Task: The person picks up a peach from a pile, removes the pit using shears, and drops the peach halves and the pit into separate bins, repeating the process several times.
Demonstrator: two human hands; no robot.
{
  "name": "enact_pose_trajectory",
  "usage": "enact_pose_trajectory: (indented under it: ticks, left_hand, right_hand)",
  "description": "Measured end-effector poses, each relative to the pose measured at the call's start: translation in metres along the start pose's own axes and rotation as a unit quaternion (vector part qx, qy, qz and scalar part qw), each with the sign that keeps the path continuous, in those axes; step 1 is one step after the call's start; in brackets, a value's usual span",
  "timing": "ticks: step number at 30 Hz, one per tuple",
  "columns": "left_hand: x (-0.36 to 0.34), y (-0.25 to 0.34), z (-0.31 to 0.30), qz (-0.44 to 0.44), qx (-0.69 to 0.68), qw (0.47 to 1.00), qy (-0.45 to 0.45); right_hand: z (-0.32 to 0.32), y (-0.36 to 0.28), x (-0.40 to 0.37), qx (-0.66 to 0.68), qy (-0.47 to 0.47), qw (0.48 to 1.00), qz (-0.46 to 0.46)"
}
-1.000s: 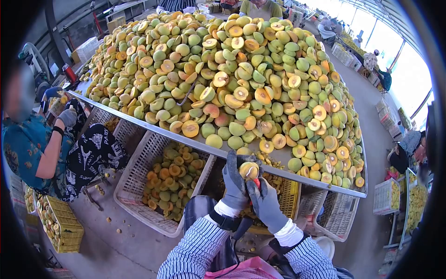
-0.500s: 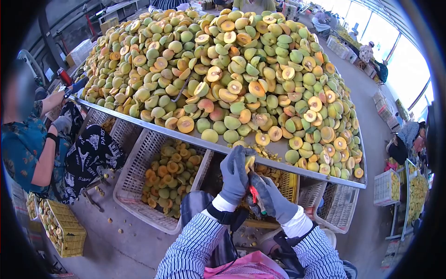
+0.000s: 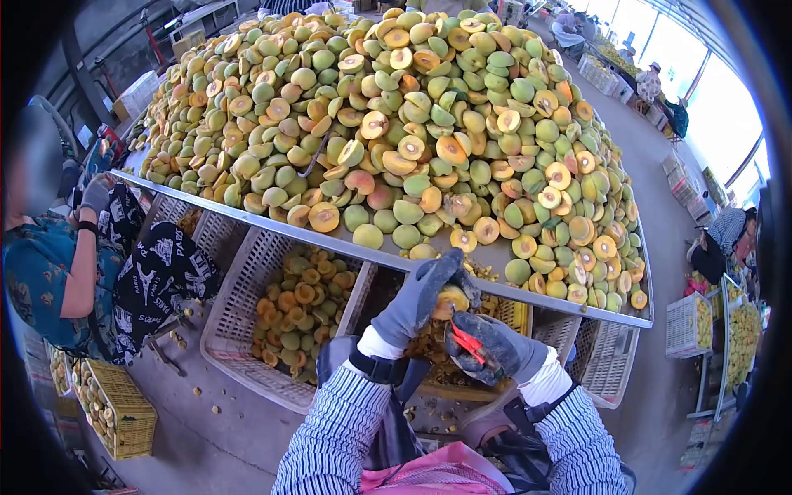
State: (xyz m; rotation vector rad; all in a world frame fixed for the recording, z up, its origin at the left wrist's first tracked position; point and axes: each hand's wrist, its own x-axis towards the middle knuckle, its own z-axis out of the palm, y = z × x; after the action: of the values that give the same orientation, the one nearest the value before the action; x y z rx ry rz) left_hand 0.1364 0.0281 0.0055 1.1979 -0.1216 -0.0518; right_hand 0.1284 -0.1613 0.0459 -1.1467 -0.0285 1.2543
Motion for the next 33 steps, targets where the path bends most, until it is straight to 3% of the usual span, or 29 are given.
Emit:
enact_pose_trajectory:
  ticks: [2, 4, 5, 7, 8, 9, 10, 11, 12, 13, 14, 15, 16, 17, 18, 19, 20, 21, 23, 25, 27, 29, 31, 33]
  left_hand:
    - [-0.003, 0.016, 0.015, 0.030, 0.024, 0.999, -0.030]
    - [-0.005, 0.022, 0.023, 0.093, 0.072, 0.990, -0.080]
    - [-0.004, 0.021, 0.024, 0.091, 0.071, 0.990, -0.080]
    - [-0.004, 0.017, 0.023, 0.006, 0.033, 0.996, -0.082]
    - [-0.003, 0.017, 0.021, 0.006, 0.034, 0.996, -0.081]
    - [0.000, 0.017, 0.019, -0.061, -0.064, 0.993, -0.079]
    - [0.001, 0.015, 0.017, -0.128, -0.161, 0.976, -0.078]
    - [0.001, 0.011, 0.018, -0.128, -0.158, 0.976, -0.081]
    - [-0.001, 0.003, 0.022, 0.035, -0.041, 0.998, -0.036]
    - [-0.004, -0.006, 0.027, 0.199, 0.076, 0.977, 0.012]
    - [-0.005, -0.016, 0.036, 0.215, 0.139, 0.959, 0.119]
    - [-0.002, -0.030, 0.036, 0.217, 0.137, 0.959, 0.119]
    - [0.004, -0.047, 0.033, 0.098, -0.025, 0.983, 0.154]
    - [0.006, -0.035, 0.035, -0.024, -0.187, 0.965, 0.183]
    - [0.002, -0.022, 0.031, -0.109, -0.290, 0.938, 0.156]
    - [0.001, -0.009, 0.026, -0.081, -0.329, 0.931, 0.137]
    - [0.001, 0.000, 0.024, -0.076, -0.316, 0.929, 0.176]
    - [0.003, 0.007, 0.022, -0.068, -0.301, 0.927, 0.213]
    - [0.005, 0.001, 0.013, -0.040, -0.305, 0.932, 0.194]
    - [0.001, -0.005, 0.012, -0.033, -0.270, 0.937, 0.221]
    - [-0.007, -0.016, 0.012, -0.036, -0.286, 0.939, 0.188]
    - [-0.008, -0.015, 0.022, 0.024, -0.148, 0.958, 0.244]
    - [-0.012, -0.017, 0.020, 0.020, -0.170, 0.964, 0.204]
    - [-0.012, -0.026, 0.020, 0.019, -0.190, 0.953, 0.236]
  right_hand:
    - [-0.007, 0.005, -0.001, -0.025, 0.003, 1.000, -0.013]
    - [-0.011, 0.017, -0.003, 0.209, -0.209, 0.954, 0.056]
    - [-0.011, 0.021, -0.004, 0.211, -0.208, 0.953, 0.057]
    - [-0.010, 0.028, -0.004, 0.233, -0.220, 0.946, 0.045]
    - [-0.006, 0.025, -0.005, 0.151, -0.159, 0.976, 0.020]
    - [-0.001, 0.022, -0.005, 0.152, -0.160, 0.975, 0.020]
    - [0.005, 0.019, -0.004, 0.027, -0.055, 0.998, -0.009]
    - [0.008, 0.017, -0.003, -0.100, 0.054, 0.993, -0.039]
    - [-0.001, 0.018, -0.002, -0.109, 0.043, 0.993, -0.020]
    - [-0.002, 0.021, 0.001, -0.113, 0.043, 0.992, -0.021]
    - [-0.001, 0.026, 0.003, -0.159, 0.081, 0.981, -0.070]
    - [-0.001, 0.031, 0.004, -0.204, 0.119, 0.965, -0.117]
    - [-0.005, 0.036, 0.002, -0.235, 0.120, 0.955, -0.133]
    - [-0.009, 0.043, 0.000, -0.240, 0.118, 0.954, -0.131]
    - [-0.011, 0.052, -0.003, -0.297, 0.108, 0.936, -0.158]
    - [-0.016, 0.061, -0.006, -0.351, 0.098, 0.913, -0.184]
    - [-0.027, 0.068, -0.010, -0.439, 0.132, 0.883, -0.105]
    - [-0.034, 0.078, -0.013, -0.440, 0.133, 0.882, -0.107]
    - [-0.038, 0.086, -0.017, -0.596, 0.418, 0.679, -0.095]
    - [-0.030, 0.077, -0.022, -0.557, 0.447, 0.685, -0.144]
    - [-0.005, 0.057, -0.017, -0.569, 0.445, 0.656, -0.221]
    - [0.007, 0.041, -0.003, -0.566, 0.447, 0.655, -0.227]
    - [0.010, 0.030, 0.012, -0.598, 0.454, 0.602, -0.271]
    - [0.011, 0.026, 0.019, -0.611, 0.447, 0.594, -0.273]
